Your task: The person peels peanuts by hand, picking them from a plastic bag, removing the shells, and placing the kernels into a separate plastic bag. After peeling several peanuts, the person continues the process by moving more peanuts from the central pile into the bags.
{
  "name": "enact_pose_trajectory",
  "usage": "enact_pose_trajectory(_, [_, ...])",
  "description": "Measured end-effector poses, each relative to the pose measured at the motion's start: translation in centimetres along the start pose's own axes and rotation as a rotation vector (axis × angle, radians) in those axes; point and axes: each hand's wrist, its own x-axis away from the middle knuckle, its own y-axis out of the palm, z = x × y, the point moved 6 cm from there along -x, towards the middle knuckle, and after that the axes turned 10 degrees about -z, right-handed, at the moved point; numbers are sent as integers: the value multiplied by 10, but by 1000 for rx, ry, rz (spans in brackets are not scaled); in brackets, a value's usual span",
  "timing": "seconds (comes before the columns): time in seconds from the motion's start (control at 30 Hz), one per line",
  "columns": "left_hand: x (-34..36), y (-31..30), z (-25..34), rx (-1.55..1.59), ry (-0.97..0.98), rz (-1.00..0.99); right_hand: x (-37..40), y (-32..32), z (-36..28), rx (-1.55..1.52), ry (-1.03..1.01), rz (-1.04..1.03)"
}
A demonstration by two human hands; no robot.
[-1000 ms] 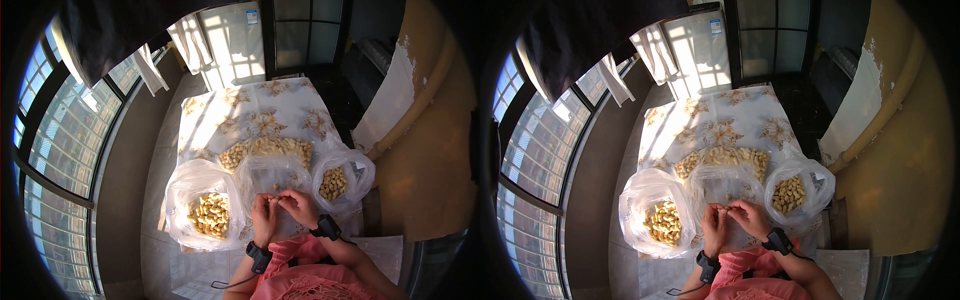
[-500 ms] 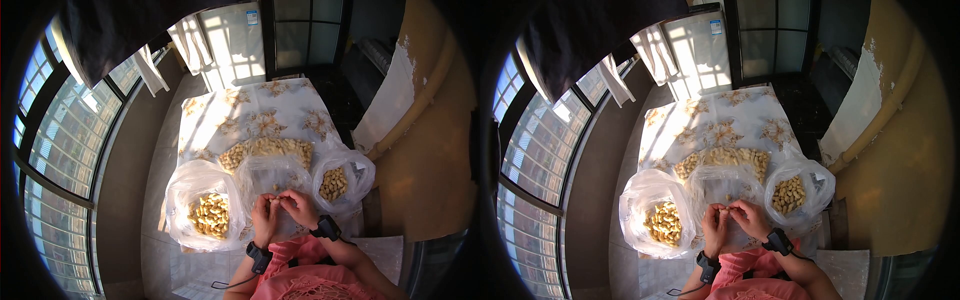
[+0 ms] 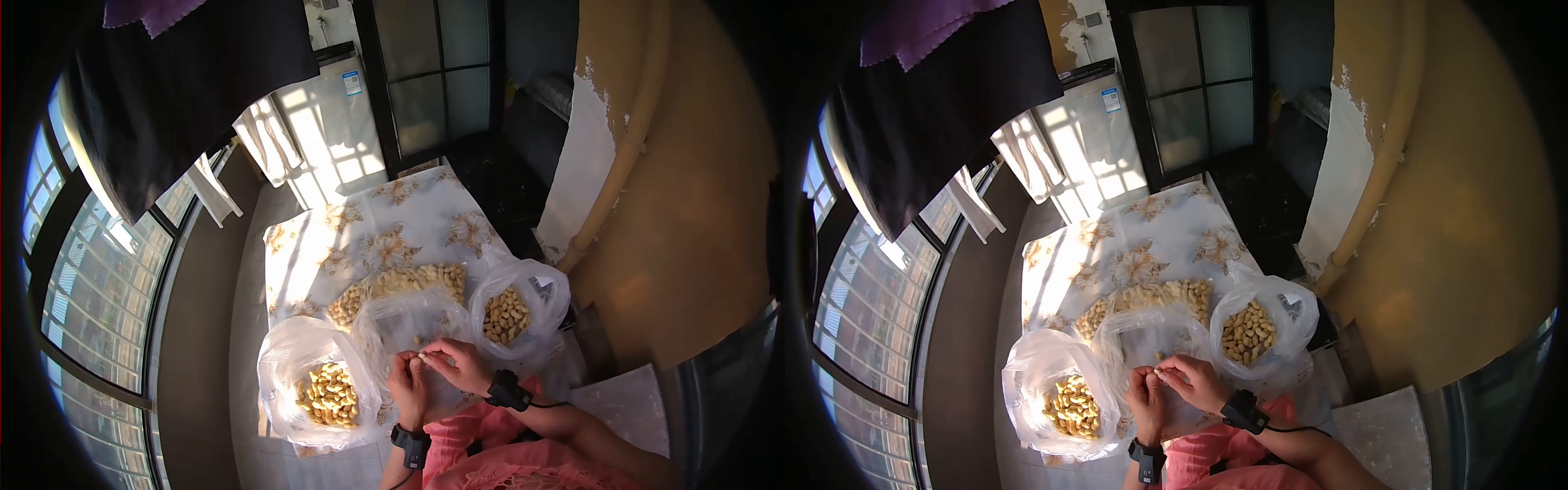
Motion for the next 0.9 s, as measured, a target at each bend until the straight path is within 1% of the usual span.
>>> enact_pose_trajectory(0.03, [-1,-1,1,-1,29,7,0,-2,-3,-110,64,0])
enact_pose_trajectory(0.17, [0,-2,9,-78,16,-28,3,-16,-22,-109,68,-27])
enact_pose_trajectory(0.27, [0,-1,8,-98,-10,-34,5,-37,-35,-39,10,21])
enact_pose_trajectory(0.33, [1,-1,8,-39,-33,-51,11,-61,-36,97,-34,196])
enact_pose_trajectory(0.37, [1,-2,8,-40,-33,-44,14,-72,-29,57,42,240])
enact_pose_trajectory(0.4, [1,-2,9,-53,-20,-52,18,-83,-18,3,55,300])
enact_pose_trajectory(0.47, [1,-2,9,-65,-6,-50,21,-104,-17,-6,65,379])
enact_pose_trajectory(0.57, [1,-1,12,-96,-30,-69,30,-129,-14,186,66,457])
enact_pose_trajectory(0.67, [0,-2,13,-112,-2,-61,38,-142,-7,368,88,444])
enact_pose_trajectory(0.7, [1,-2,8,-118,-35,-74,39,-144,-3,360,65,435])
enact_pose_trajectory(0.77, [2,-2,7,-130,-44,-68,43,-145,4,409,64,480])
enact_pose_trajectory(0.87, [1,-1,8,-125,-50,-78,38,-136,4,201,70,540])
enact_pose_trajectory(0.9, [2,1,5,-116,-37,-71,36,-129,1,198,64,540])
